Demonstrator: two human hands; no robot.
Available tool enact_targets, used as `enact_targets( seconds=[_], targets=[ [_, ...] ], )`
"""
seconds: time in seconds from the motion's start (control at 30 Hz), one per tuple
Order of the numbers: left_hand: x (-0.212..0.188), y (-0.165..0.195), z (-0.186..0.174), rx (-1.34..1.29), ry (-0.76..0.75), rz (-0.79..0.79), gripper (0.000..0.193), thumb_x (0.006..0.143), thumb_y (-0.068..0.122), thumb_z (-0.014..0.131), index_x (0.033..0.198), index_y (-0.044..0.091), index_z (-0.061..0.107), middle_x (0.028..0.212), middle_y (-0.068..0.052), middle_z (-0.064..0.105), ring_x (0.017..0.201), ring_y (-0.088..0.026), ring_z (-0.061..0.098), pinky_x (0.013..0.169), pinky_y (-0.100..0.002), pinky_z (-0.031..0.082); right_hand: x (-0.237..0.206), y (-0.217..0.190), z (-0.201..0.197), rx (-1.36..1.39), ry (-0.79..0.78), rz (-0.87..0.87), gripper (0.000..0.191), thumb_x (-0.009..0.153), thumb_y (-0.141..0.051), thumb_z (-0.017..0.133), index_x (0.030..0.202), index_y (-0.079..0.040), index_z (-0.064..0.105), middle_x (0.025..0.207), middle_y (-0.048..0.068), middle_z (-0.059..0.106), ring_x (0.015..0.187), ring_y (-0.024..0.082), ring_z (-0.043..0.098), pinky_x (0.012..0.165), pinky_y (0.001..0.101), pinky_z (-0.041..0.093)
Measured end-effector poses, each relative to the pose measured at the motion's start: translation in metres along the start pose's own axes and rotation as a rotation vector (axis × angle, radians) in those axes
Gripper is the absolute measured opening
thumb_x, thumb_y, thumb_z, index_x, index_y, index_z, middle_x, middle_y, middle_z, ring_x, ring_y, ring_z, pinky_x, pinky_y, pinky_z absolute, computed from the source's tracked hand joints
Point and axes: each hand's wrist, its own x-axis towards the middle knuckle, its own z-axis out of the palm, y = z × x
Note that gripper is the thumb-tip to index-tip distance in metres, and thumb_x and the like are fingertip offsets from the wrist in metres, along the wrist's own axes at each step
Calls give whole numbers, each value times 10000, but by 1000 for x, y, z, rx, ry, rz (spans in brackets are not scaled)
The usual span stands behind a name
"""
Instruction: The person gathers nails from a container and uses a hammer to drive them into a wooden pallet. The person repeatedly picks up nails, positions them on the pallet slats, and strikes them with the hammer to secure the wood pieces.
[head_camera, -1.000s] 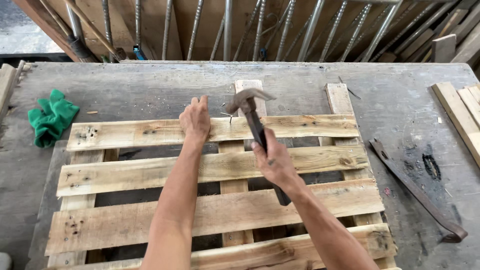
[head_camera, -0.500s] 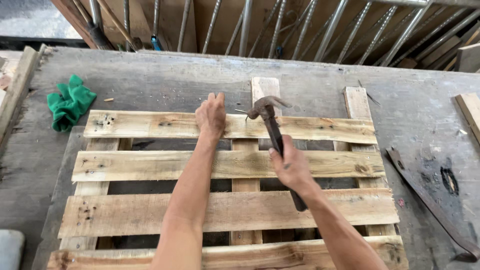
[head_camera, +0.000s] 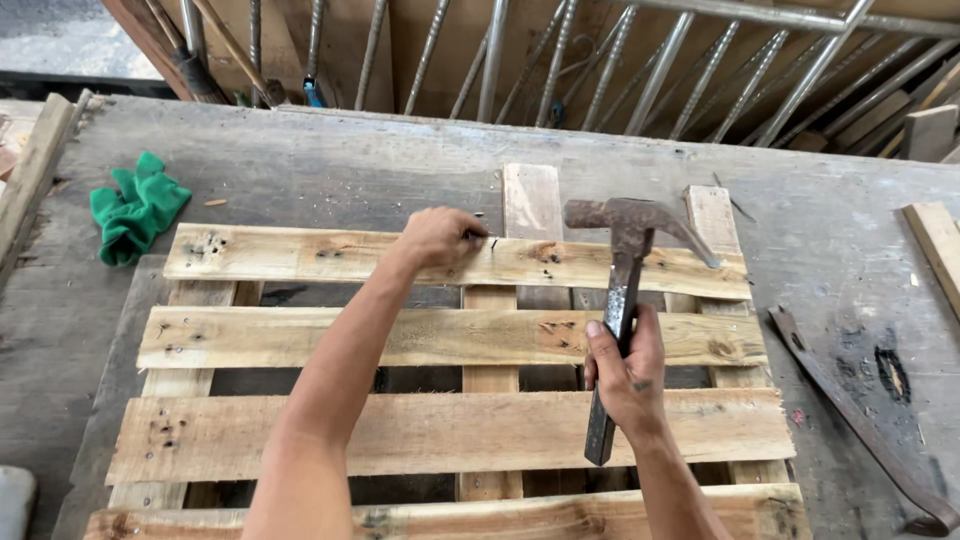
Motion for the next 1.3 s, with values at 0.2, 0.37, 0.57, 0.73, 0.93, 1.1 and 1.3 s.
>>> enact_targets(
  seconds=[0.2,0.37,0.57,0.73,0.93,1.1,1.3],
  targets=[
    [12,-5,5,0,-71,-144,225,988,389,642,1159,325,774,1020,54,797,741,-101,659,547,-277,483,2,6,0,-96,-56,104,243,987,-248,621,1084,-69,488,651,49,570,452,121,574,346,270,507],
    [-2,-19,27,-192,470,-90,168,983,284,697,1126,258,780,1043,39,762,690,-93,663,501,-246,513,15,-48,-26,23,-87,-408,276,1057,-205,599,1264,-66,481,773,6,551,549,78,567,466,267,523],
    [3,-19,49,291,747,-280,304,875,-50,670,1136,99,716,969,-72,696,612,-165,675,443,-278,535,44,-113,-20,131,258,-961,119,1112,-160,553,1223,-132,520,779,48,627,531,113,640,491,297,547],
    [-3,-12,44,345,815,-271,207,860,21,660,1032,135,668,959,-75,659,728,-251,690,560,-379,557,48,-6,51,-518,-320,36,228,1013,-206,552,1140,-37,468,727,49,595,531,130,618,435,302,536],
    [-6,-6,37,230,621,-325,267,944,-23,592,1179,84,662,988,-102,657,615,-201,695,449,-318,560,52,2,-43,-84,-209,-44,193,1010,-176,593,1118,-51,494,694,60,547,453,125,564,412,312,527],
    [-6,-8,40,278,737,-297,296,896,-6,633,1165,111,672,978,-96,658,670,-225,705,520,-350,575,49,-129,-58,230,18,-875,203,1092,-150,651,1233,-51,544,816,29,572,601,114,576,544,295,560],
    [-16,-3,30,238,780,-308,221,907,0,681,1090,118,643,995,-109,637,770,-325,720,633,-447,594,42,-32,72,-477,-420,105,246,997,-215,660,1125,-38,549,712,18,564,554,92,539,467,264,481]
  ],
)
